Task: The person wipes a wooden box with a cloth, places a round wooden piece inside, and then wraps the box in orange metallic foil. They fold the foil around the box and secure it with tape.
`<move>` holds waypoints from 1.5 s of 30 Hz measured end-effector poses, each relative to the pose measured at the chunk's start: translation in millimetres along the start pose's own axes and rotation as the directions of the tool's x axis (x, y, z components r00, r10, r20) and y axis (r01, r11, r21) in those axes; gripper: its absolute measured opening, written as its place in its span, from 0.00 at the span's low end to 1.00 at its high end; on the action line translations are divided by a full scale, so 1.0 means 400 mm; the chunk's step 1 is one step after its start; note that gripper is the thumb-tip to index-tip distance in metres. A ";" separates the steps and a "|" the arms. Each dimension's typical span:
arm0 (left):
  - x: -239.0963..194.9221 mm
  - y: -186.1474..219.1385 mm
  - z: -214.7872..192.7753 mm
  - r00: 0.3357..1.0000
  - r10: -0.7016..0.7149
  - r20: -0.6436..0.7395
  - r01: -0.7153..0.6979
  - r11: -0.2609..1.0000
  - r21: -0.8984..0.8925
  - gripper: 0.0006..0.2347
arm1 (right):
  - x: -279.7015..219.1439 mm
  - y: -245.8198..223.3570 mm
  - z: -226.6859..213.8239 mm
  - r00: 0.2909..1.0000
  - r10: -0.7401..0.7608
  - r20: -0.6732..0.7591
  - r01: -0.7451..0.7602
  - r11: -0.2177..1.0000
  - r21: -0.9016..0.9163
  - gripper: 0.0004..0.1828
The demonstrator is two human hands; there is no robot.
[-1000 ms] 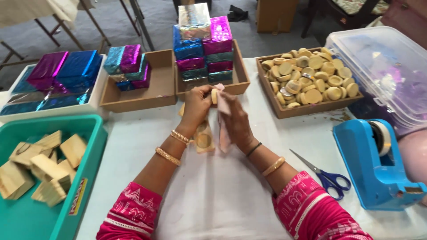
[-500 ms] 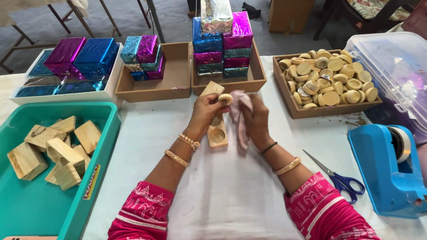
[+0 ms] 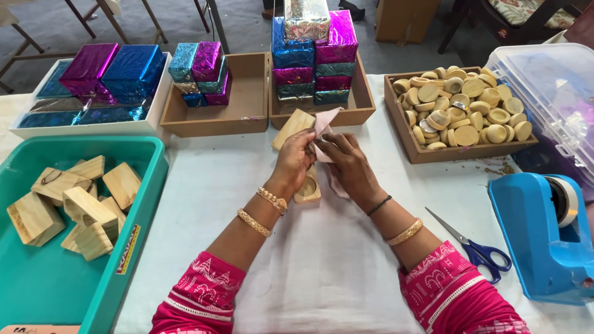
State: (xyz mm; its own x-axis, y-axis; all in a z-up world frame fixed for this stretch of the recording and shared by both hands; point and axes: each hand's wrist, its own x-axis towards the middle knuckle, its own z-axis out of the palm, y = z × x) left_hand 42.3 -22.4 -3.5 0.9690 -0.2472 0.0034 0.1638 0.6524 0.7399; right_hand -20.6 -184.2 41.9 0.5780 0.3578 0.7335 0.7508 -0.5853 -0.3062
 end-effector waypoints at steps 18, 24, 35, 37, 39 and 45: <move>-0.077 0.211 0.016 0.889 -0.394 0.236 -0.068 0.395 0.916 0.05 | -0.017 0.098 0.017 0.896 0.442 -0.038 -0.412 0.861 0.298 0.08; -0.121 0.216 0.092 0.862 -0.479 0.167 -0.137 0.098 0.986 0.09 | -0.028 0.101 0.042 0.809 0.538 0.236 -0.586 0.704 0.401 0.10; -0.081 0.139 0.201 0.870 -0.138 0.474 -0.487 -0.082 0.870 0.07 | -0.087 0.206 0.161 0.820 0.411 0.399 -0.545 0.774 0.322 0.16; -0.041 0.099 0.256 0.855 -0.087 0.511 -0.515 -0.041 0.856 0.08 | -0.102 0.234 0.187 0.766 0.481 0.427 -0.622 0.724 0.300 0.17; 0.017 0.046 0.301 0.781 -0.009 0.624 -0.624 -0.013 0.781 0.11 | -0.110 0.229 0.186 0.819 0.381 0.429 -0.553 0.725 0.411 0.17; 0.229 -0.139 0.394 0.809 0.076 0.583 -0.579 -0.070 0.812 0.13 | -0.108 0.213 0.144 0.909 0.183 0.375 -0.389 0.697 0.603 0.18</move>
State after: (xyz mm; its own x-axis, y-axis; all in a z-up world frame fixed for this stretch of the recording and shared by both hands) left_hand 93.0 -194.2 61.8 0.6884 -0.5682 0.4508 -0.7227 -0.4845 0.4929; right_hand 36.7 -207.4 -50.8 0.7826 0.4910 0.3826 0.4907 -0.1084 -0.8646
